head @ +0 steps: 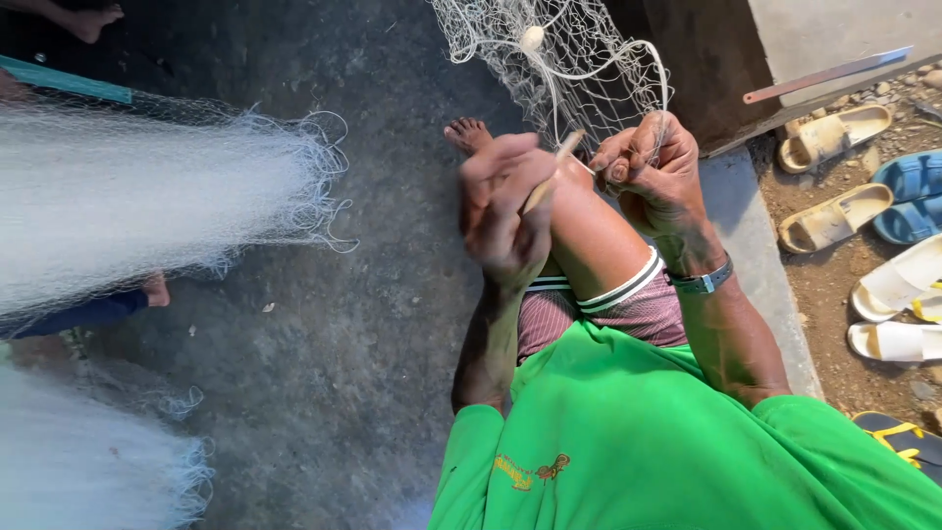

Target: Repairing a fishing net by weaving and knotting using a wooden shuttle.

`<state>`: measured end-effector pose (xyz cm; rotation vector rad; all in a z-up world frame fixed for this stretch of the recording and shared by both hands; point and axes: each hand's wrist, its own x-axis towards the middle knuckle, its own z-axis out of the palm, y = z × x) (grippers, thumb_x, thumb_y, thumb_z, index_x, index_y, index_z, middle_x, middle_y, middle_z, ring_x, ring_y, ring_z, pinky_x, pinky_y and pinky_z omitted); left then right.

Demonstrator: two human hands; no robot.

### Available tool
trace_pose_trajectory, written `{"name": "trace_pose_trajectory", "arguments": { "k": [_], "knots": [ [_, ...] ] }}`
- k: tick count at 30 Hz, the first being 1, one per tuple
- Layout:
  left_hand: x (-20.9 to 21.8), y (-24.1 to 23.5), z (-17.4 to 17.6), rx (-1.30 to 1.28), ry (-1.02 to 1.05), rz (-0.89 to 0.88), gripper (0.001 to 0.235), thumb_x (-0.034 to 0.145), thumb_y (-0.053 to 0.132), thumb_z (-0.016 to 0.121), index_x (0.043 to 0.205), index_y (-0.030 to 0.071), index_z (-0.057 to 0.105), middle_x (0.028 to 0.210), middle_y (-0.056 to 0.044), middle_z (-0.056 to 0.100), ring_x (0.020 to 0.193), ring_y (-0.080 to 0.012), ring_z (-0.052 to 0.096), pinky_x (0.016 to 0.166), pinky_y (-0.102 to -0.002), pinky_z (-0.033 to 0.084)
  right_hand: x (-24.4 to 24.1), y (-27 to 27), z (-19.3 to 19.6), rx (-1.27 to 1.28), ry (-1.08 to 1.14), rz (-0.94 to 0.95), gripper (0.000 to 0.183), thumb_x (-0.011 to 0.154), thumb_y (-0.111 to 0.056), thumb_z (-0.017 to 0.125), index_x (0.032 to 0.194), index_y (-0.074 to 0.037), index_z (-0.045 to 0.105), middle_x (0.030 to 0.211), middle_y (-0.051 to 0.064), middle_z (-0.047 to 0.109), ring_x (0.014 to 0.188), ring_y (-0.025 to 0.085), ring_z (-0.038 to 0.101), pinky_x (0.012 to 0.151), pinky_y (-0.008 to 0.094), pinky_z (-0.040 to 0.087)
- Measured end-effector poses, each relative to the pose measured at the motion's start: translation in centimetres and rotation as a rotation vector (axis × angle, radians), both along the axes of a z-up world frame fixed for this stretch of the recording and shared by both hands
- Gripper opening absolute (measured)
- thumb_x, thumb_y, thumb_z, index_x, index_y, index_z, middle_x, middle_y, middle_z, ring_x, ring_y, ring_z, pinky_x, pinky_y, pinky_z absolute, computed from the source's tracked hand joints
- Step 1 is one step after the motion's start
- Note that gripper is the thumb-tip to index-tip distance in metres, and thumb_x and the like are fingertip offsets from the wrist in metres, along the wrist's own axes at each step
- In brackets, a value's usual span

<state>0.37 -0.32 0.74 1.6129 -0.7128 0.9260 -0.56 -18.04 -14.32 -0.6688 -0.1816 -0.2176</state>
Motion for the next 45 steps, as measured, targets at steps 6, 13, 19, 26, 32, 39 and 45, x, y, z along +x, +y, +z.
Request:
{"name": "trace_pose_trajectory", "arguments": {
  "k": [6,13,19,26,32,39,45],
  "knots": [
    [-4.0,2.2,0.1,-0.446,-0.097,-0.019,0.019,0.113,0.020,0.066,0.107,0.003,0.066,0.098,-0.027,0.062,0.087,-0.0361,0.066,0.086,-0.053,0.067,0.3,-1.1,2.1,0.027,0.041,0.000,0.038,0.103,0.011,0.079,0.097,-0.011,0.049,0.101,0.036,0.074,0.072,0.022,0.072,0.060,0.035,0.063],
    [-8.7,3.7,0.9,-0.740,0.218,-0.225,0.012,0.121,0.021,0.055,0.123,0.010,0.052,0.089,-0.010,0.048,0.064,-0.0249,0.046,0.051,-0.048,0.056,-0.3,-1.0,4.5,0.014,0.024,0.087,0.029,0.100,-0.002,0.090,0.102,-0.015,0.064,0.110,0.019,0.081,0.086,0.020,0.079,0.072,0.027,0.069],
    [-8.9,4.0,-0.7,-0.779,0.344,-0.265,0.013,0.120,0.019,0.055,0.123,0.006,0.056,0.093,-0.013,0.057,0.062,-0.0252,0.055,0.050,-0.045,0.058,-0.3,-1.0,4.5,0.006,0.029,0.091,0.029,0.102,-0.001,0.088,0.103,-0.015,0.063,0.110,0.020,0.080,0.083,0.018,0.077,0.071,0.025,0.068],
    [-5.4,3.1,0.2,-0.289,0.122,0.115,0.026,0.120,0.031,0.061,0.118,0.005,0.063,0.095,-0.019,0.064,0.091,-0.0352,0.064,0.092,-0.055,0.064,-1.1,-0.2,5.7,-0.024,0.102,0.070,0.029,0.103,-0.004,0.088,0.100,-0.016,0.062,0.109,0.019,0.080,0.086,0.012,0.075,0.076,0.021,0.065],
    [-3.9,3.7,3.5,0.471,0.176,0.277,0.013,0.120,0.014,0.068,0.126,0.008,0.078,0.121,-0.008,0.076,0.106,-0.0326,0.069,0.100,-0.045,0.055,-1.4,0.0,5.7,-0.012,0.116,0.053,0.031,0.100,-0.003,0.089,0.099,-0.016,0.061,0.106,0.019,0.080,0.085,0.015,0.076,0.078,0.025,0.066],
    [-2.4,3.0,1.7,0.692,0.181,0.277,0.016,0.118,0.006,0.070,0.131,0.009,0.078,0.113,-0.008,0.079,0.087,-0.0329,0.070,0.079,-0.050,0.055,-1.5,0.2,4.8,-0.009,0.054,0.081,0.029,0.105,-0.011,0.088,0.102,-0.016,0.060,0.109,0.019,0.080,0.087,0.014,0.074,0.076,0.022,0.062],
    [-2.0,2.9,0.4,0.481,0.238,0.205,0.016,0.112,0.010,0.074,0.125,0.009,0.084,0.098,-0.008,0.073,0.089,-0.0324,0.080,0.081,-0.044,0.067,-1.2,0.6,3.7,0.003,0.065,-0.001,0.037,0.098,0.012,0.082,0.095,-0.006,0.049,0.095,0.041,0.069,0.072,0.021,0.065,0.055,0.027,0.051]
  ]
}}
